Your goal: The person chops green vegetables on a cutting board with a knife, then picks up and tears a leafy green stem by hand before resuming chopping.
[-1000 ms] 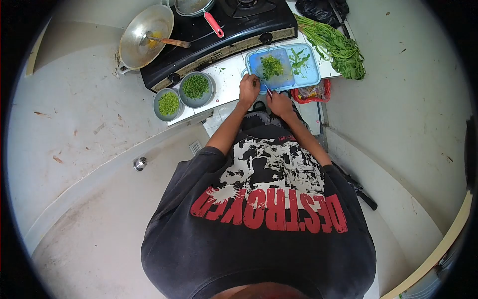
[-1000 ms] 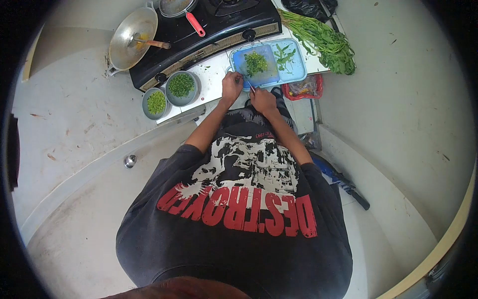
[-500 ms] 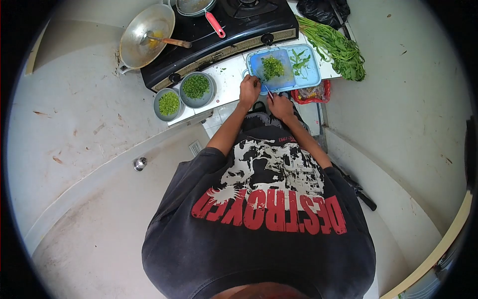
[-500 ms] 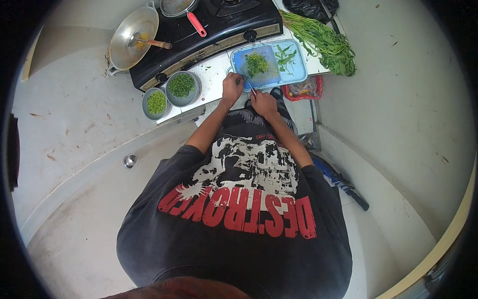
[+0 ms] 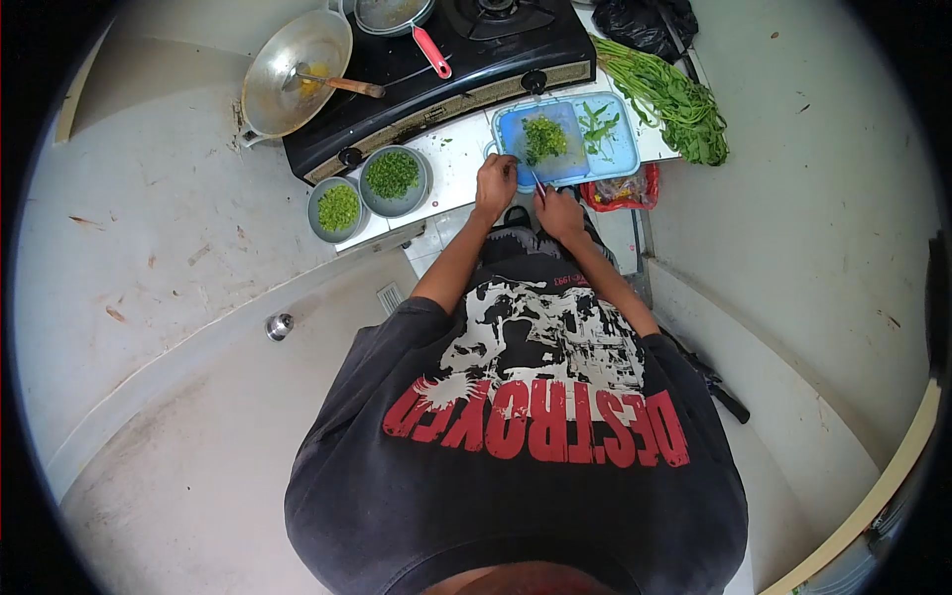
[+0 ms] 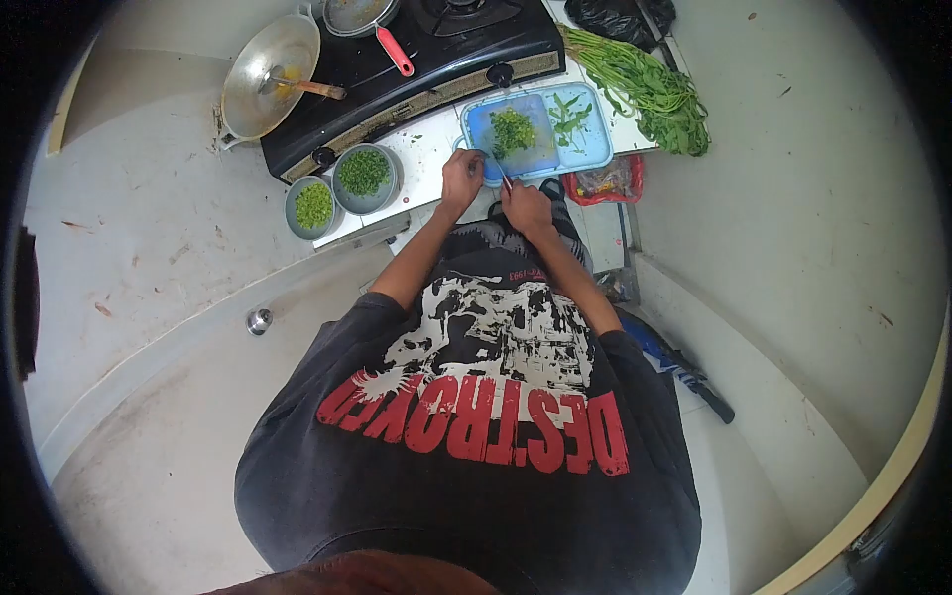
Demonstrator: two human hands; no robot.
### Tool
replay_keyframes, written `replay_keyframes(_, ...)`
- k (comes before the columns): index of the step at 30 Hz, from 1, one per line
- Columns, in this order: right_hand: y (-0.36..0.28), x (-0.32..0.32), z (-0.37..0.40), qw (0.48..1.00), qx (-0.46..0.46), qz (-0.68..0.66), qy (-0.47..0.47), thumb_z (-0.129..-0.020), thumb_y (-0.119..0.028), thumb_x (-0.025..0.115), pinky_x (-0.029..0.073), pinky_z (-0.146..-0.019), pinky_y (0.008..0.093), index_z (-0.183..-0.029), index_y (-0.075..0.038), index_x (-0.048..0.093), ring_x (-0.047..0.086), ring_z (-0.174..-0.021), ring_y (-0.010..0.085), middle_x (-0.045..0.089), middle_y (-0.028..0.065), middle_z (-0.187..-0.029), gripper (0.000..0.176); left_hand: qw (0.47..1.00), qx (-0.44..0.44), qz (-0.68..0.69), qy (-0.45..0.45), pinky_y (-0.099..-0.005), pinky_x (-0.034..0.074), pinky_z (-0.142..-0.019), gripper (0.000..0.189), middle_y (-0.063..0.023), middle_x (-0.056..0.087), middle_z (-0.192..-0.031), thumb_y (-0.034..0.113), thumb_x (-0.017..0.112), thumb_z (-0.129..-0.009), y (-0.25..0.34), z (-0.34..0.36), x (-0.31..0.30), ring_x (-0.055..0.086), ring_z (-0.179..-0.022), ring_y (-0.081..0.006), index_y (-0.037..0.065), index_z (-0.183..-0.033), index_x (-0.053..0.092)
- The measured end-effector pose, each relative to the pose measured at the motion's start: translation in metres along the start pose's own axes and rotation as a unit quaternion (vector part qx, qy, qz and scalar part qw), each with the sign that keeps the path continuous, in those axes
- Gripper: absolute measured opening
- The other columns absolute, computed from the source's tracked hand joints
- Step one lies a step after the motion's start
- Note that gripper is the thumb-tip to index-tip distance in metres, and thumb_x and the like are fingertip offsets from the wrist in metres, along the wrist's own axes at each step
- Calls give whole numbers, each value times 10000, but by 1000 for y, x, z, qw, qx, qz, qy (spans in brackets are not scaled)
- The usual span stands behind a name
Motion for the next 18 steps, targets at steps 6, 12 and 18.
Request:
replay_keyframes(6,-1,-2,3,1000,-18,-2,-17,-990,-417,527,557,-753,574,-1040,-6,671,685,-817,473,682,285,-833,438,1000,-7,-8,-4,-445,535,-729,137,-195,610,-914,-35,616,-877,5,1,-1,657,-802,-368,-18,-993,687)
replay_keyframes(12,-2,3,-1,999,-15,19,-40,-993,-414,514,561,-793,562,-991,2,675,708,-837,456,707,275,-858,446,999,16,-38,-20,-460,532,-747,130,-195,590,-916,-35,608,-877,7,2,0,645,-827,-388,-12,-982,682)
replay_keyframes(18,-4,7,-10,999,-21,7,-25,-983,-393,533,564,-785,561,-986,1,675,711,-821,451,709,264,-844,420,999,22,-25,-11,-460,535,-754,163,-193,598,-921,-28,623,-868,7,6,-1,646,-825,-383,2,-1009,700)
Point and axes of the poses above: each hand's wrist, its own z-axis away from the middle knuckle, its own x-axis out of the palm, y = z × x, the point moved 7 cm from there along -z, towards the middle knuckle
